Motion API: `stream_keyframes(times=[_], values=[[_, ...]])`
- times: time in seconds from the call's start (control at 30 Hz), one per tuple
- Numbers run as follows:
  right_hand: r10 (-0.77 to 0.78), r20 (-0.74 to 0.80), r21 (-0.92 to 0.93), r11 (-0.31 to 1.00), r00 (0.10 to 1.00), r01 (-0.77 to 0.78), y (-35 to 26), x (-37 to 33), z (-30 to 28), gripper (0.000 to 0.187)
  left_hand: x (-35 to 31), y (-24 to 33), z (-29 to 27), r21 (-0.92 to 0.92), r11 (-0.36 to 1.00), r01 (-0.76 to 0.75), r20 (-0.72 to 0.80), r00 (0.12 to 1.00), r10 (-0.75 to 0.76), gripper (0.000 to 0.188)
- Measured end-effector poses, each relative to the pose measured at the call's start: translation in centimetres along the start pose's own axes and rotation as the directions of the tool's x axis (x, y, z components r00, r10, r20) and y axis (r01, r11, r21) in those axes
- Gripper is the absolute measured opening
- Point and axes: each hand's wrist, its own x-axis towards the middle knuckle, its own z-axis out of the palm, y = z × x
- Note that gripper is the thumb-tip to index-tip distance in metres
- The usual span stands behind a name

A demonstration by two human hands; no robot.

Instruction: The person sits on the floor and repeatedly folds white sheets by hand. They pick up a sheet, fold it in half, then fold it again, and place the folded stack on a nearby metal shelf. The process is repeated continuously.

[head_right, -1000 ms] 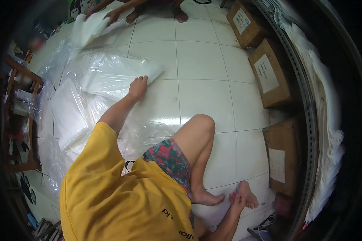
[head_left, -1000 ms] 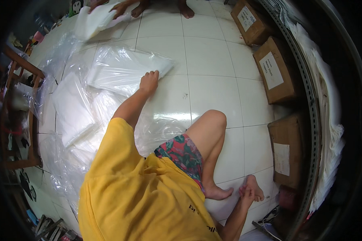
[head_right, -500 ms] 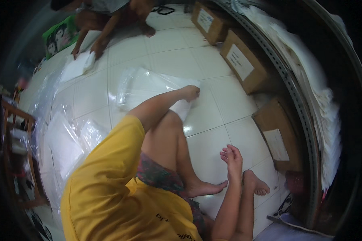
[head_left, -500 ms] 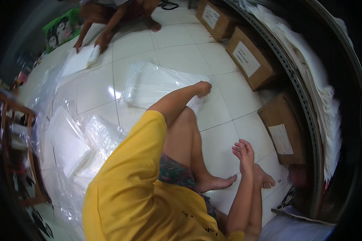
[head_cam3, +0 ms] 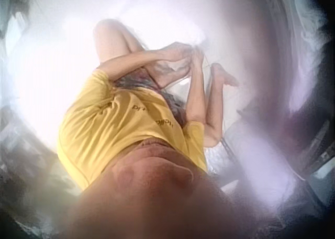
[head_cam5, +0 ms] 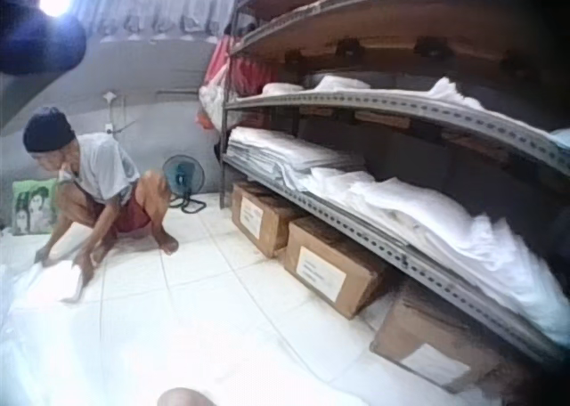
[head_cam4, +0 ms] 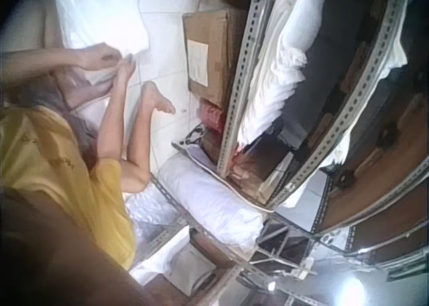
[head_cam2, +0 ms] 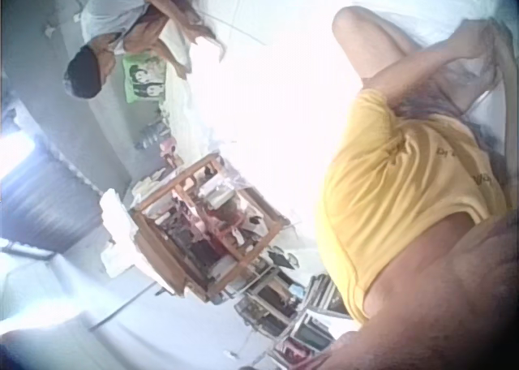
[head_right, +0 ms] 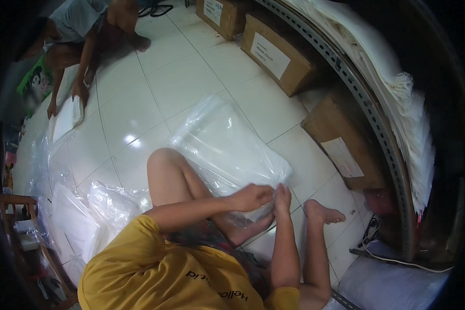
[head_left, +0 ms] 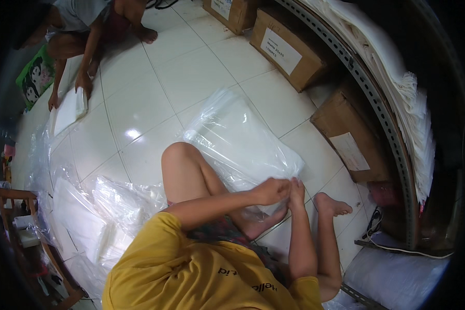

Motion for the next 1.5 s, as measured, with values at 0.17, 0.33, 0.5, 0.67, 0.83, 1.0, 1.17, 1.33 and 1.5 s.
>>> stream_keyframes(times=[0.17,0.33,0.5,0.67,0.83,1.0,1.17,1.33,1.5], values=[[-0.095,0.028,-0.204,0.974,0.995,0.099,-1.6,-1.0,-6.9,0.028,3.7,-2.6,-12.3,0.727,0.614,0.308,-0.556,0.788,0.263,0.082],[-0.153,0.040,-0.234,0.959,0.987,0.158,-2.2,0.4,-7.3,0.029,1.5,-4.9,-15.7,0.626,0.679,0.382,-0.247,0.924,-0.292,0.029],[-0.381,-0.176,-0.212,0.915,0.908,0.344,-4.2,0.9,-7.8,0.032,-0.4,5.5,-12.5,0.228,0.967,0.114,0.156,0.976,-0.152,0.024],[-0.283,-0.115,-0.176,0.949,0.952,0.261,-5.0,2.3,-9.6,0.033,1.3,-4.1,-15.6,0.194,0.939,0.285,0.063,0.951,-0.302,0.047],[-0.355,-0.098,-0.261,0.911,0.930,0.320,-7.2,-0.8,-9.5,0.032,3.2,-4.6,-14.5,0.737,0.465,0.491,-0.262,0.841,-0.473,0.096],[-0.397,-0.118,-0.183,0.910,0.910,0.373,-5.9,-0.2,-11.0,0.032,3.7,-5.1,-12.9,0.785,0.378,0.491,-0.339,0.851,-0.401,0.115],[-0.290,-0.281,-0.101,0.957,0.915,0.272,-11.0,-3.7,-10.8,0.031,3.9,-9.3,-15.2,0.563,0.377,0.735,-0.541,0.673,-0.504,0.119],[-0.486,-0.466,-0.401,0.861,0.740,0.313,-11.9,-8.0,-22.0,0.034,4.6,-9.7,-18.4,0.542,0.371,0.754,-0.464,0.637,-0.616,0.123],[-0.306,-0.637,-0.184,0.952,0.708,0.246,-12.7,-23.0,-33.8,0.040,4.9,-10.6,-19.6,0.603,0.351,0.717,-0.414,0.657,-0.630,0.127]])
